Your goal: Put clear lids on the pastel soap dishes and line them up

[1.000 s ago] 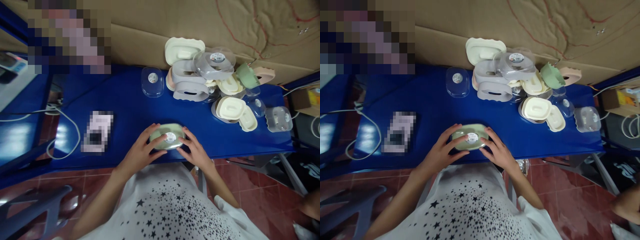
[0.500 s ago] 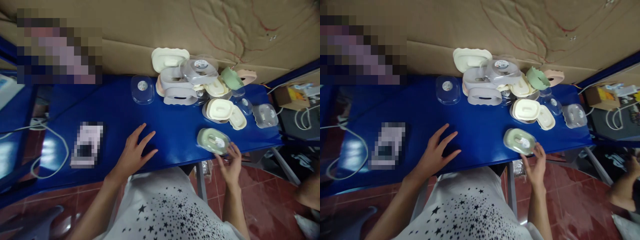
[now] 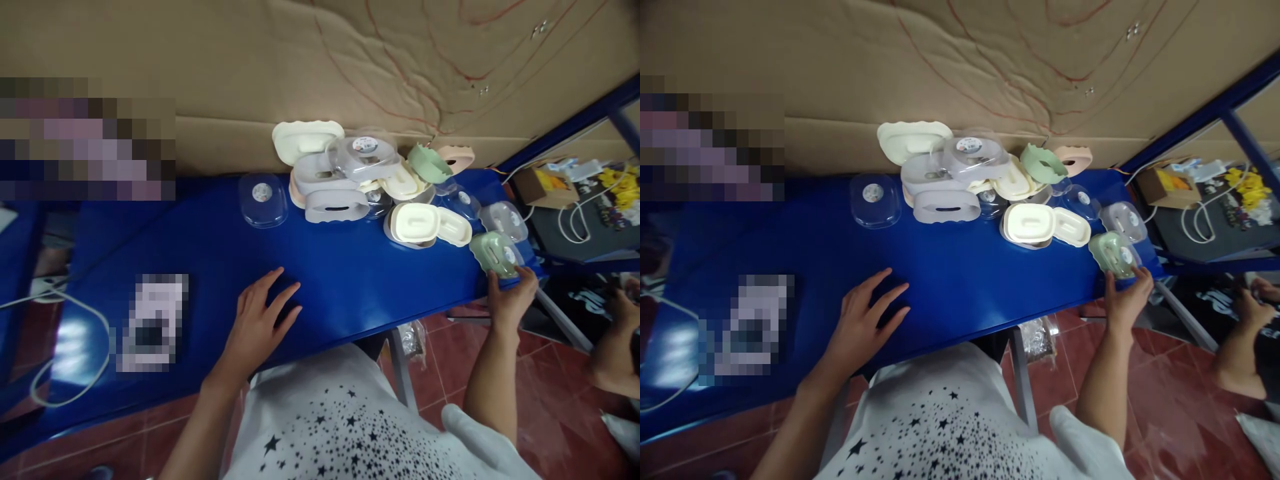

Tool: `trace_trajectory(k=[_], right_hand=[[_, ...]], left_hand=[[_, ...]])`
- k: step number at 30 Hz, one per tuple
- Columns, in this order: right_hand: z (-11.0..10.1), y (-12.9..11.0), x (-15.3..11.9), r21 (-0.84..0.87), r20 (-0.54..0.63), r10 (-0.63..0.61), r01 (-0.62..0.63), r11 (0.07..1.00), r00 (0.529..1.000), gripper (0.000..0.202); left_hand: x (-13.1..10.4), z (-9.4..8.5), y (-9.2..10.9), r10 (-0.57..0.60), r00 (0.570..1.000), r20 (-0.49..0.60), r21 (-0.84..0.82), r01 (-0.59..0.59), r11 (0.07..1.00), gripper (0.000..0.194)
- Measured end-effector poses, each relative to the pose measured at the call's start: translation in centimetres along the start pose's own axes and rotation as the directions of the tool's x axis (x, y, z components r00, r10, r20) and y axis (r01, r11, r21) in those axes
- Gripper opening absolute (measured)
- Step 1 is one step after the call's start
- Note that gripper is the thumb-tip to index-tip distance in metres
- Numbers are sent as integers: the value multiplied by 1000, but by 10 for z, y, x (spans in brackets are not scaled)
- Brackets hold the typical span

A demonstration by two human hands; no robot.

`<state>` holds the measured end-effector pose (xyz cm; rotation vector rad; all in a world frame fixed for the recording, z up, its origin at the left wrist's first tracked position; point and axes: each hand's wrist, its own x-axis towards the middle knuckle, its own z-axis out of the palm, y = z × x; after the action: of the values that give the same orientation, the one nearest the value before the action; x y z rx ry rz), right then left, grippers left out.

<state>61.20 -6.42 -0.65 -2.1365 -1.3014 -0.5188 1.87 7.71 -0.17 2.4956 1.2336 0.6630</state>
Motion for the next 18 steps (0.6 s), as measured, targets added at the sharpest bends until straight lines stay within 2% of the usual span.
trace_trajectory(k=[2,3,5,6,8,9,12,15,18], right_hand=[[12,-23,12,-83,-114,16,-25,996,993,65],[20,-42,16,-85,-128,-10,-1,996,992,65],[35,-92,21,10,-32,-140,141,990,990,62],[43,-122,21,87,89,-230,222,971,969,63],[55,-181,17,183,278,-364,323,929,889,61],[59,-208,13,228,320,-426,367,902,846,55],[56,-271,-14,363,328,-629,521,773,705,41],[43,-309,-54,478,305,-756,594,647,579,35],[34,-330,-86,582,250,-839,617,529,484,24]], left_hand=[[1,0,-1,-5,1000,-1,-4,5,1000,43],[1,1,-1,-11,1000,-1,-7,11,1000,42],[2,1,-2,-23,1000,0,-6,23,1000,41],[2,0,-2,-26,1000,-2,0,26,1000,40],[2,0,-1,-16,1000,-14,15,17,1000,40],[2,-1,-1,-7,1000,-23,19,8,1000,40],[1,-3,2,17,998,-54,13,-16,1000,45],[1,-6,7,21,997,-80,-16,-23,1000,56],[2,-10,12,29,999,-36,-91,-32,995,64]])
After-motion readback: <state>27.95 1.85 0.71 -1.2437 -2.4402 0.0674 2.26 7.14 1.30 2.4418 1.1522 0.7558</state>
